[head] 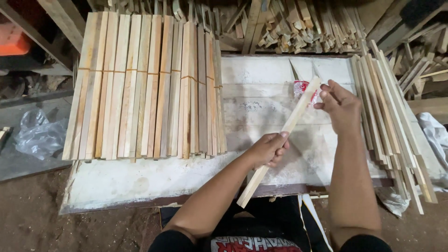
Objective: Inspecting and bundling wooden sticks together using thin binding strips
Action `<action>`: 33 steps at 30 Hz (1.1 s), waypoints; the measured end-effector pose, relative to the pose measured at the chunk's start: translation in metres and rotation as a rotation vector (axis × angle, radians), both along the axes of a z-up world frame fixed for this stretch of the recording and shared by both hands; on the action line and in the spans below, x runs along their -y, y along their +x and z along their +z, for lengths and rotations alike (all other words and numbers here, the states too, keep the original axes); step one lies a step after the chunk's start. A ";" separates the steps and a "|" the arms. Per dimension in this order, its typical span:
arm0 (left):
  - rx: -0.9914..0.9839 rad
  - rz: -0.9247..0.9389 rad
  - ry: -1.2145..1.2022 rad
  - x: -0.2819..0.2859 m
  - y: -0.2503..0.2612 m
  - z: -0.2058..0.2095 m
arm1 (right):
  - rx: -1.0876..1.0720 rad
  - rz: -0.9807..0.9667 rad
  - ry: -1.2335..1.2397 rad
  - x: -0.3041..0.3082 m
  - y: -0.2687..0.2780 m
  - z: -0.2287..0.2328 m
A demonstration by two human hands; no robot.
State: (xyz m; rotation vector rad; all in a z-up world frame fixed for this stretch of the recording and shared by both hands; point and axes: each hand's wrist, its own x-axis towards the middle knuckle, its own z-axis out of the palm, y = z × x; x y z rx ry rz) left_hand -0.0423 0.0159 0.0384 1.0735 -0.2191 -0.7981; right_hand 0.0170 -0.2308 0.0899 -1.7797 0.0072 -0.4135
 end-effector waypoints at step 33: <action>-0.101 0.455 -0.086 0.007 0.015 0.009 | -0.018 0.060 1.186 -0.098 0.006 -0.048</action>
